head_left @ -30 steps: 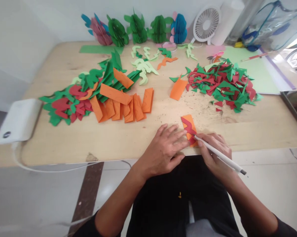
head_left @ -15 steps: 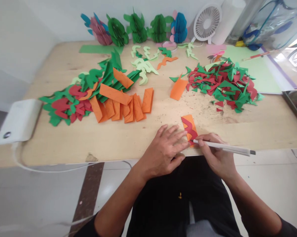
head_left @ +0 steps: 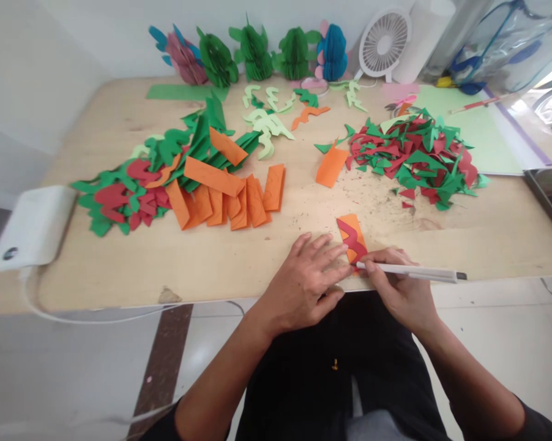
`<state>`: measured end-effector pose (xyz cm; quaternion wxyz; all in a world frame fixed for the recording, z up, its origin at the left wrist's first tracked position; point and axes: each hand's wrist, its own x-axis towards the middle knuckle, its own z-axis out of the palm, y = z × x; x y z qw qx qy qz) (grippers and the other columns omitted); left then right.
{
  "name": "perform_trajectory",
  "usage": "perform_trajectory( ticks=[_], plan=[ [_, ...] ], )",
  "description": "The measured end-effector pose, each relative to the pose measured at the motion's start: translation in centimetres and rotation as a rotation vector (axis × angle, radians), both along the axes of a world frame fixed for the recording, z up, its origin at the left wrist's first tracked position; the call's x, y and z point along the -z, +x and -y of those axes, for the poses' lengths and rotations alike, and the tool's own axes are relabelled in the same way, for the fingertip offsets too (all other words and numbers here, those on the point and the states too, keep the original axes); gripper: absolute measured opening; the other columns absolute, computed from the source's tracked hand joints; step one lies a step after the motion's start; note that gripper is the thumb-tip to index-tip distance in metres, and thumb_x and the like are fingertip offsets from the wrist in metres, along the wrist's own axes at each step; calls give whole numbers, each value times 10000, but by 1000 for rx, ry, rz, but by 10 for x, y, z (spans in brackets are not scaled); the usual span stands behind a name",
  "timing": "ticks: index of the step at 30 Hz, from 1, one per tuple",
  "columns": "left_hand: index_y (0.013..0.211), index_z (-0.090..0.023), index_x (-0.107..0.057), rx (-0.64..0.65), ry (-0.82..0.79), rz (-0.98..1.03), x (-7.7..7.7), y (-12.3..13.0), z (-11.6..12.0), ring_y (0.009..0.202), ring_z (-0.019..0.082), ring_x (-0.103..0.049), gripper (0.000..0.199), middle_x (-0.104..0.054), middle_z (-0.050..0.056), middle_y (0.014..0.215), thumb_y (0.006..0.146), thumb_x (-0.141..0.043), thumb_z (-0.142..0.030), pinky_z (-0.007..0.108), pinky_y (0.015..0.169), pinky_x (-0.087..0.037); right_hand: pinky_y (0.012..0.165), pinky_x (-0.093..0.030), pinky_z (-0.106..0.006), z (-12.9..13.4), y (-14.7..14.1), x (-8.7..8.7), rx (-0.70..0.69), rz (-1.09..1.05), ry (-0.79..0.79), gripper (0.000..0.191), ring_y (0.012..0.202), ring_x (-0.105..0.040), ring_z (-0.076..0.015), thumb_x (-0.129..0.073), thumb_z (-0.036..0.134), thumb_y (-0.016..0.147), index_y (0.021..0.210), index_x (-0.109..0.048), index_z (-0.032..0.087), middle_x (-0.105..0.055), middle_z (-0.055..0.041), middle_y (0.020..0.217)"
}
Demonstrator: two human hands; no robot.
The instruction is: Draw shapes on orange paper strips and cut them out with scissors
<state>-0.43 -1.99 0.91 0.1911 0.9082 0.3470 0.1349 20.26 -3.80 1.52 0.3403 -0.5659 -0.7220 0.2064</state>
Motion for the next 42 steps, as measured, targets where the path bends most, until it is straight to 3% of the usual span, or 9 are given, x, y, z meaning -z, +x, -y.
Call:
perform_trajectory(
  ticks=[42],
  plan=[
    [1276,-276,-580,-2,12,-20,-2,0,0,1396,290,-318,389,-500,37,1435,904,-501,-355,529,1168,-177,691,-490,-357,0,-2,1,52,-15,47,128,713,-646,-202,-572,249,880,800,-664,212,-704,-32,736]
  ],
)
